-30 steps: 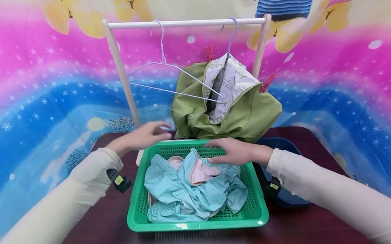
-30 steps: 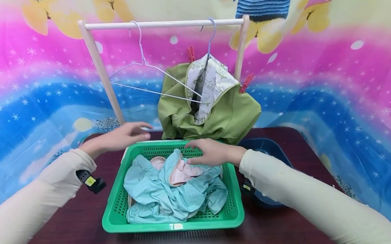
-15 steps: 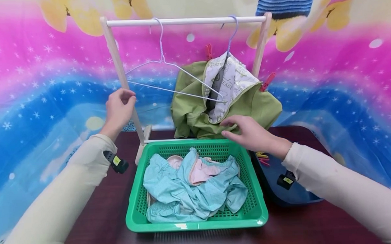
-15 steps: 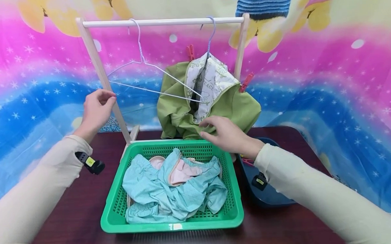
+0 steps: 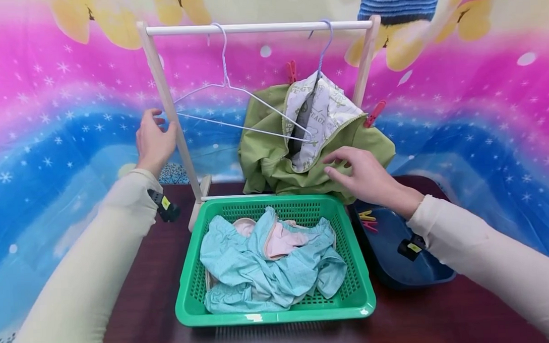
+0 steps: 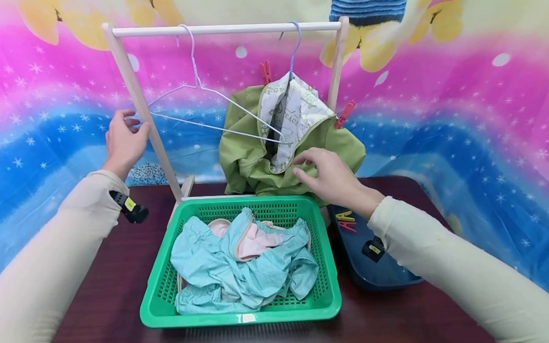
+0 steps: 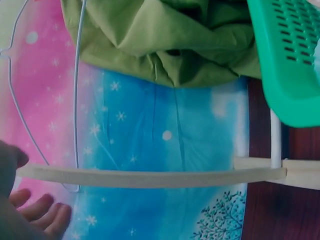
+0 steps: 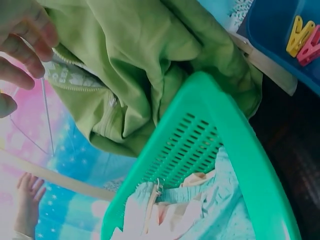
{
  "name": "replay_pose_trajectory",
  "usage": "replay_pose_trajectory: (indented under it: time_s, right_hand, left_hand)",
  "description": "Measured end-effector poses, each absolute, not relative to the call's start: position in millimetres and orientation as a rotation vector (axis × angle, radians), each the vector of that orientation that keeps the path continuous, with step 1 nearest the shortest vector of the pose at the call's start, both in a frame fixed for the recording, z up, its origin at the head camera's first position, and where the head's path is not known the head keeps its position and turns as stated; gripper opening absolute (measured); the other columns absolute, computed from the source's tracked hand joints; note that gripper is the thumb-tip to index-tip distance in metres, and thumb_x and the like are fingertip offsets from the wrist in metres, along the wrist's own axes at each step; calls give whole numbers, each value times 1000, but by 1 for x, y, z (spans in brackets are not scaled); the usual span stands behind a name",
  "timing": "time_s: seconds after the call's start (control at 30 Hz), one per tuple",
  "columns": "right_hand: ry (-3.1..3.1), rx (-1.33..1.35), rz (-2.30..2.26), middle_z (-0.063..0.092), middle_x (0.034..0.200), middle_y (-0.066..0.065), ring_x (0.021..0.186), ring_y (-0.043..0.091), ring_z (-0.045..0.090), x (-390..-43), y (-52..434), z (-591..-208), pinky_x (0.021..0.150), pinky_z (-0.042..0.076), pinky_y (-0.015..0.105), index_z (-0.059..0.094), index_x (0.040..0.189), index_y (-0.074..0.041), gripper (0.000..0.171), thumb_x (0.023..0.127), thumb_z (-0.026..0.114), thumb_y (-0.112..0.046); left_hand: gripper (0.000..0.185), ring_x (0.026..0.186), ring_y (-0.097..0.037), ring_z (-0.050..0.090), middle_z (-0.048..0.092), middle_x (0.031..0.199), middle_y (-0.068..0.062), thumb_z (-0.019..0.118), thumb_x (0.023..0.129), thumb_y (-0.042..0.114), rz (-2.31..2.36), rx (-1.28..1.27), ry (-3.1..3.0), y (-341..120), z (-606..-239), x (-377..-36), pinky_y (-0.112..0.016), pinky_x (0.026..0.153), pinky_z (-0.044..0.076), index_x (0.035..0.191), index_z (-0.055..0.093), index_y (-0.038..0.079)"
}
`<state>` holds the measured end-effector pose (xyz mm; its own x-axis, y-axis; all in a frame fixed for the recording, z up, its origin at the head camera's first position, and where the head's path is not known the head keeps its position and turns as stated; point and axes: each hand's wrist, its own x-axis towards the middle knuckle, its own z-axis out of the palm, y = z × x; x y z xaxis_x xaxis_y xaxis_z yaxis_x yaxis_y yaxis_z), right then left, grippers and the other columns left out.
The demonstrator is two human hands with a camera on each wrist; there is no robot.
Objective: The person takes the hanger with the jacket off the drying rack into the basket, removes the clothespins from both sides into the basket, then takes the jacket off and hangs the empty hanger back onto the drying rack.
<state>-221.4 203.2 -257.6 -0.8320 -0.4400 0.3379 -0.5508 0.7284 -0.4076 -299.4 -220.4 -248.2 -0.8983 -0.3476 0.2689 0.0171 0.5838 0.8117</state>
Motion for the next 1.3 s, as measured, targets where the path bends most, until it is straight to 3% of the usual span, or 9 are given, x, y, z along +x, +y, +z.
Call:
replay_pose_trajectory:
  time_s: [0.13, 0.47, 0.57, 0.7, 0.83, 0.97, 1.17, 1.23, 1.3]
  right_hand:
    - [-2638, 771, 741, 71, 114, 14, 106, 30, 63, -223, 208, -254, 90, 52, 52, 70, 117, -2, 24, 101, 62, -19]
    - [-2550, 687, 728, 70, 111, 16, 102, 31, 64, -224, 223, -245, 88, 53, 53, 71, 114, -1, 21, 100, 63, -15]
    - [-2509, 652, 702, 71, 109, 16, 98, 30, 66, -225, 228, -241, 85, 53, 50, 72, 111, -1, 20, 100, 63, -15]
    - [-2403, 555, 657, 73, 100, 15, 84, 26, 63, -226, 239, -233, 74, 46, 34, 74, 103, -1, 19, 100, 62, -16]
    - [-2376, 399, 638, 70, 97, 19, 79, 26, 55, -229, 256, -225, 72, 38, 34, 70, 98, 0, 26, 101, 58, -23]
    - [-2534, 227, 665, 62, 109, 23, 88, 33, 55, -233, 273, -219, 73, 39, 44, 55, 107, 1, 40, 102, 53, -38]
    - [-2981, 213, 737, 51, 135, 35, 119, 49, 55, -253, 286, -214, 90, 47, 60, 35, 143, 4, 77, 102, 43, -60]
    - [-3079, 274, 732, 53, 136, 35, 119, 48, 57, -261, 286, -213, 91, 49, 57, 38, 146, 6, 78, 102, 43, -59]
    - [-3120, 328, 716, 61, 122, 30, 106, 41, 61, -267, 284, -211, 84, 51, 49, 48, 140, 6, 72, 103, 44, -55]
  left_hand:
    - [61, 132, -38, 57, 54, 148, -22, 45, 106, 36, -1252, 165, -2537, -220, -250, -302, -51, 105, 50, 159, 27, 13]
    - [50, 128, -47, 57, 54, 140, -32, 36, 110, 25, -1192, 160, -2604, -222, -258, -306, -56, 104, 50, 152, 34, -2]
    - [46, 124, -48, 59, 56, 135, -33, 35, 110, 22, -1145, 172, -2632, -224, -258, -307, -54, 98, 54, 146, 40, -6]
    - [43, 119, -48, 61, 59, 131, -32, 35, 110, 22, -1103, 193, -2636, -222, -258, -309, -53, 94, 56, 140, 45, -7]
    - [41, 116, -47, 62, 59, 129, -31, 34, 110, 21, -1089, 204, -2629, -219, -259, -310, -53, 92, 56, 139, 46, -7]
    - [40, 114, -48, 63, 60, 126, -32, 34, 110, 21, -1076, 212, -2627, -216, -262, -311, -53, 91, 57, 137, 46, -7]
    - [41, 113, -48, 64, 61, 125, -32, 35, 110, 21, -1071, 221, -2623, -215, -263, -311, -53, 90, 57, 137, 47, -8]
    - [41, 113, -48, 64, 61, 124, -32, 35, 110, 21, -1077, 224, -2621, -215, -262, -311, -53, 90, 57, 137, 48, -8]
    - [41, 112, -48, 64, 61, 124, -32, 35, 110, 21, -1072, 223, -2623, -215, -262, -310, -53, 90, 57, 136, 48, -8]
